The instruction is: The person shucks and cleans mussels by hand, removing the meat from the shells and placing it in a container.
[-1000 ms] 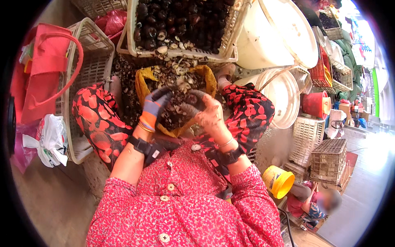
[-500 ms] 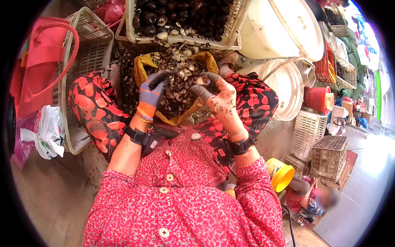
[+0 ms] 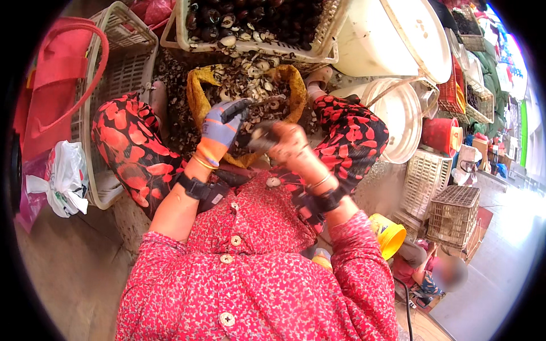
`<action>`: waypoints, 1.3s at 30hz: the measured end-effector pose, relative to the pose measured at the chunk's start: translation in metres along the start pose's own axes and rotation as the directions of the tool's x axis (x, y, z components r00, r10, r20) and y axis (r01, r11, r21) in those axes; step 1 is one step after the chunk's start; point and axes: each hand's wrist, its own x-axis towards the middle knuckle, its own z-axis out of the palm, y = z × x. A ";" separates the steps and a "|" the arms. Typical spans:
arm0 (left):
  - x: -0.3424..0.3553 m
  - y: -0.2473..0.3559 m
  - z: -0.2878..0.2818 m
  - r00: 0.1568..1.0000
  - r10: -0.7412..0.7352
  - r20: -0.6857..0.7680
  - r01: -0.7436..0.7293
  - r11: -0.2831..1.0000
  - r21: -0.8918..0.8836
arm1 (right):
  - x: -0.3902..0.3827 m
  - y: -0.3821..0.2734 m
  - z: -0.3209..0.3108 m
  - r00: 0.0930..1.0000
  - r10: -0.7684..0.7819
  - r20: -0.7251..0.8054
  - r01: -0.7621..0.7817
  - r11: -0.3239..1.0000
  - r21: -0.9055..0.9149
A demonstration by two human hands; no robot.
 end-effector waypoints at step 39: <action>0.007 0.019 -0.013 0.956 0.294 -0.006 -0.292 0.952 0.089 | 0.013 0.026 0.010 0.992 0.114 -0.060 0.056 0.042 0.998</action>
